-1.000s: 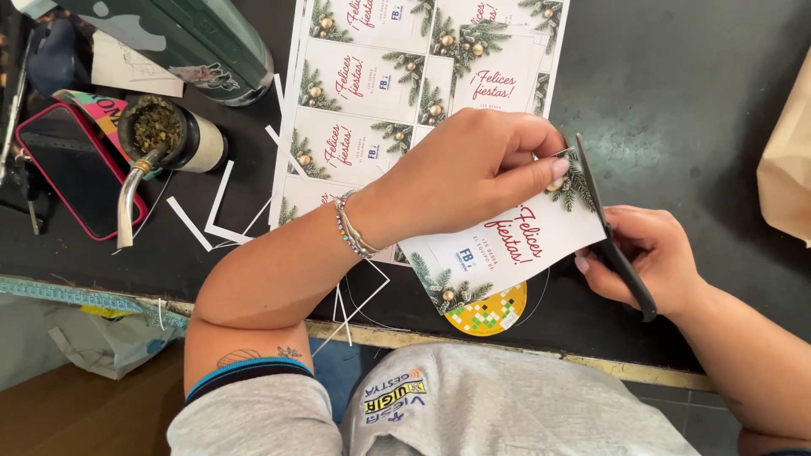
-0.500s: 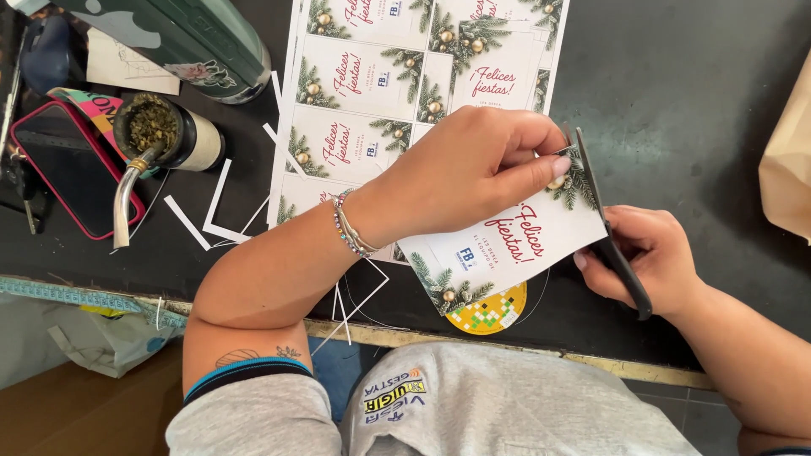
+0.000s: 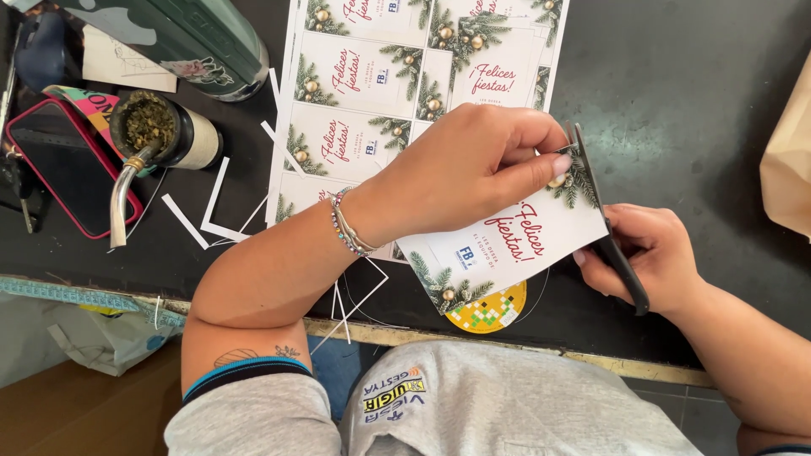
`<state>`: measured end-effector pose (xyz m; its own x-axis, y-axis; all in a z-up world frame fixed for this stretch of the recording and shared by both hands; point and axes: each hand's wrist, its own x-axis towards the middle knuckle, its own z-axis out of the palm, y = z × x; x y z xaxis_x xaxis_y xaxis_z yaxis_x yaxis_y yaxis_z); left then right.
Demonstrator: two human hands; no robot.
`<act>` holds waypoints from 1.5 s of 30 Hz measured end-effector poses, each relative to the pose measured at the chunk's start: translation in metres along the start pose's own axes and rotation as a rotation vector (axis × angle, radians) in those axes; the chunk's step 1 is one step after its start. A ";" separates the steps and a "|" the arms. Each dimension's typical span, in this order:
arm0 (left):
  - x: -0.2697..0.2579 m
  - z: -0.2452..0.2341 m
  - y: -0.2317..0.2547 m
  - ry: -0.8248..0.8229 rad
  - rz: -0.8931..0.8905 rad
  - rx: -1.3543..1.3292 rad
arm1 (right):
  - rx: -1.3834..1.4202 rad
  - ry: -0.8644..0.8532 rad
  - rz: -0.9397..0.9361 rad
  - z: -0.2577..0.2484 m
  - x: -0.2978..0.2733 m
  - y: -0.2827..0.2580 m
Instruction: Cutting individual cards from a printed sheet using scissors.
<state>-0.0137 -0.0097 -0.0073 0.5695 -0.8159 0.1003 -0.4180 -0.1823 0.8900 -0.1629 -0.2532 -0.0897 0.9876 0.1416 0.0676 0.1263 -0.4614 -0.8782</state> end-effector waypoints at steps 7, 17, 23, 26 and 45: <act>0.001 0.000 -0.002 0.011 0.019 0.015 | -0.018 0.021 -0.001 0.002 0.001 0.001; 0.000 -0.002 0.005 -0.012 0.005 0.028 | 0.371 0.217 0.002 -0.002 0.004 0.003; -0.001 -0.001 0.013 -0.064 -0.027 0.027 | 0.636 0.086 0.003 -0.002 0.002 0.019; -0.001 -0.002 0.018 -0.101 -0.060 0.022 | 0.622 0.078 0.049 -0.003 0.005 0.011; 0.009 -0.003 -0.003 -0.122 -0.192 0.067 | 0.561 0.508 0.130 -0.002 0.022 0.000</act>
<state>-0.0058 -0.0147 -0.0075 0.5552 -0.8221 -0.1261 -0.3583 -0.3732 0.8558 -0.1412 -0.2517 -0.0870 0.9299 -0.3660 0.0376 0.0741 0.0862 -0.9935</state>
